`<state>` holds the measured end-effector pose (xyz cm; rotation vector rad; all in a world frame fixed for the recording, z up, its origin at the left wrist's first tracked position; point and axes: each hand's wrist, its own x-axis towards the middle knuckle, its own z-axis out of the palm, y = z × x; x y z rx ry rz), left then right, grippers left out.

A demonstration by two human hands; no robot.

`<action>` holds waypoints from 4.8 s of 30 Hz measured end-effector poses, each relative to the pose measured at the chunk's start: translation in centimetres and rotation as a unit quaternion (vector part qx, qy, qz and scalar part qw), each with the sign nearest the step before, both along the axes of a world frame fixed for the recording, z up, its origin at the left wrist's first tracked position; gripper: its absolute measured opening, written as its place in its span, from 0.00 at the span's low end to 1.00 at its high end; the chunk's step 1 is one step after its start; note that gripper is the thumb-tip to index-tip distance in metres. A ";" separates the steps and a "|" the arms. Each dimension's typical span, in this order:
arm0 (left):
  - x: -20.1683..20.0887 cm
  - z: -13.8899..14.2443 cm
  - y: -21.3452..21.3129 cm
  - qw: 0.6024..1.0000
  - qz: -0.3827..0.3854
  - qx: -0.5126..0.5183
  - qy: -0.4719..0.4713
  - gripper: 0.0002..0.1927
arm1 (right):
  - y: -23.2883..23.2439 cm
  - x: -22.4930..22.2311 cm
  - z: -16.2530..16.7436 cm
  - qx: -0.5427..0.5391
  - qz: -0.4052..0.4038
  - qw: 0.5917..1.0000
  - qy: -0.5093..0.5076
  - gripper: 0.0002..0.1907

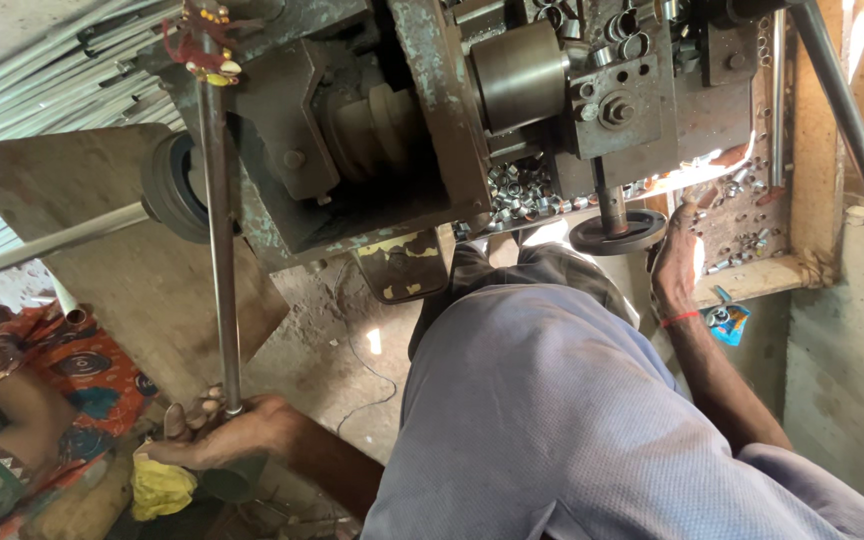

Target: The person operates an industrial machine by manually pulling long levers and turning a small wheel to process metal rings. The person moves the levers back and forth to control the machine's internal components while metal scrap and rings accumulate in the workspace.

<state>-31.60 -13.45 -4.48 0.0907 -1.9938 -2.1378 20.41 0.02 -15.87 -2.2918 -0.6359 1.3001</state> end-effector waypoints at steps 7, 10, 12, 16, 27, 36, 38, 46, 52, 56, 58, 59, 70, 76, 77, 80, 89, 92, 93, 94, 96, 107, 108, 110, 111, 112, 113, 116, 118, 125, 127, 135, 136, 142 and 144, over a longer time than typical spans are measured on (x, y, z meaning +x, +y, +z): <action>-0.1 -0.2 0.0 0.999 -0.012 0.044 -0.014 0.26 | -1.9 -4.0 -1.2 -0.179 0.234 0.955 0.044 0.32; 0.0 -0.1 0.0 1.000 -0.005 0.016 0.000 0.26 | -0.2 -4.2 -2.3 -0.086 0.388 0.917 0.036 0.24; 0.0 -0.1 0.0 0.999 -0.016 0.046 -0.010 0.26 | 0.6 -2.2 -2.4 -0.017 0.360 0.932 0.045 0.20; 0.0 0.0 0.0 0.999 -0.019 0.038 -0.006 0.24 | 0.7 1.3 0.7 -0.091 0.253 0.946 0.182 0.19; 1.2 -0.5 -1.3 0.996 -0.056 0.070 -0.020 0.26 | 3.9 -0.6 -3.8 0.064 0.546 0.829 0.106 0.16; -0.9 -0.4 -0.3 1.000 0.016 0.019 0.000 0.28 | 0.1 -2.2 1.4 -0.085 0.399 0.905 0.122 0.20; -0.9 -0.5 -0.3 1.000 0.016 0.021 0.000 0.28 | 0.5 -1.0 2.3 -0.097 0.328 0.936 0.088 0.21; -0.6 -0.4 -0.4 0.999 0.018 0.025 -0.025 0.28 | -1.4 -2.5 -0.8 -0.090 0.236 0.950 0.183 0.18; -0.5 -0.2 -0.2 0.999 0.007 0.047 -0.013 0.28 | -2.0 -1.2 -0.3 0.062 -0.090 0.985 0.136 0.38; -0.3 -0.2 -0.1 1.000 0.013 0.011 0.002 0.27 | -0.2 -0.1 0.0 0.052 -0.018 0.996 0.073 0.45; -0.2 -0.1 -0.2 1.000 0.006 -0.008 0.013 0.27 | 0.1 -0.3 -0.2 0.065 -0.020 0.993 0.095 0.45; -0.2 -0.1 -0.2 1.000 0.008 0.001 0.013 0.27 | 0.1 -0.5 -0.3 0.053 -0.031 0.995 0.080 0.45; -0.3 -0.4 -0.5 0.999 -0.008 -0.015 0.035 0.28 | -0.3 0.2 -0.1 0.006 -0.059 0.997 0.044 0.30; -0.2 -0.2 -0.1 0.999 0.001 0.035 -0.010 0.27 | -2.1 -3.7 -0.2 -0.119 0.196 0.972 0.056 0.29; -0.2 -0.2 0.0 1.000 0.007 0.029 -0.007 0.27 | -1.9 -4.2 -0.7 -0.165 0.248 0.952 0.065 0.26; -0.1 0.1 -0.1 1.000 0.014 0.018 -0.007 0.27 | -0.2 -4.3 -1.8 -0.102 0.363 0.924 0.058 0.27; 0.0 0.0 0.0 0.999 -0.022 0.031 -0.001 0.25 | -0.8 0.8 0.1 -0.173 0.303 0.903 0.252 0.31; 0.4 -0.2 -0.3 1.000 -0.025 0.011 -0.010 0.25 | 0.5 -1.3 -1.5 -0.113 0.530 0.834 0.103 0.27; 0.7 -0.3 -0.6 1.000 -0.018 -0.005 -0.022 0.24 | 1.3 -1.2 -1.9 -0.086 0.539 0.835 0.061 0.26; 0.8 -0.4 -0.8 0.999 -0.013 -0.021 -0.033 0.23 | 2.3 -1.3 -2.5 -0.053 0.549 0.834 0.007 0.25; 1.1 -0.8 -1.3 0.994 -0.070 0.075 -0.039 0.23 | 3.8 -0.7 -2.9 -0.048 0.572 0.818 -0.048 0.23; -1.6 -1.2 -1.3 0.998 -0.015 0.065 -0.021 0.27 | 0.3 -1.4 1.3 -0.098 0.272 0.935 0.203 0.19; -1.5 -1.2 -1.3 0.998 -0.010 0.054 -0.019 0.27 | 0.5 -0.8 1.7 -0.089 0.273 0.942 0.173 0.21; -1.4 -1.0 -1.2 0.999 -0.003 0.045 -0.017 0.27 | 1.1 -0.3 1.4 -0.066 0.279 0.948 0.140 0.18; -1.3 -1.0 -1.2 0.999 -0.001 0.049 -0.020 0.27 | 1.2 -0.7 0.9 -0.059 0.291 0.947 0.127 0.18; -1.2 -1.0 -1.1 0.998 0.002 0.055 -0.023 0.26 | 1.3 -0.7 0.6 -0.044 0.311 0.943 0.109 0.17; -1.1 -1.0 -1.0 0.998 0.005 0.051 -0.022 0.26 | 1.0 -1.3 0.1 -0.048 0.345 0.931 0.112 0.17; -1.1 -0.9 -0.8 0.999 0.000 0.039 -0.012 0.26 | -0.2 -2.8 -0.1 -0.082 0.274 0.944 0.167 0.18; -0.8 -0.9 -0.8 1.000 -0.015 0.025 -0.005 0.27 | -1.0 -3.0 0.4 -0.063 0.100 0.974 0.193 0.20; -0.8 -1.0 -1.0 0.998 -0.026 0.051 -0.004 0.27 | 0.4 -1.2 1.4 0.035 -0.020 0.997 0.061 0.44; -0.9 -1.1 -1.1 0.998 -0.036 0.042 0.004 0.27 | 1.1 -1.3 1.2 0.047 -0.030 0.995 0.078 0.45; -0.7 -1.0 -1.1 0.999 -0.027 0.035 0.004 0.27 | 0.8 -1.5 0.6 0.086 -0.052 0.991 0.094 0.38; -0.7 -1.0 -1.1 0.999 -0.030 0.030 0.006 0.27 | 0.9 -1.5 0.5 0.132 -0.043 0.982 0.125 0.36; -0.6 -0.9 -1.1 0.999 -0.029 0.023 -0.001 0.27 | 1.7 -0.9 -0.1 0.029 -0.085 0.991 0.103 0.42; -0.7 -1.0 -1.0 0.999 -0.023 0.037 -0.011 0.28 | 1.4 -0.5 0.3 0.029 -0.093 0.991 0.095 0.42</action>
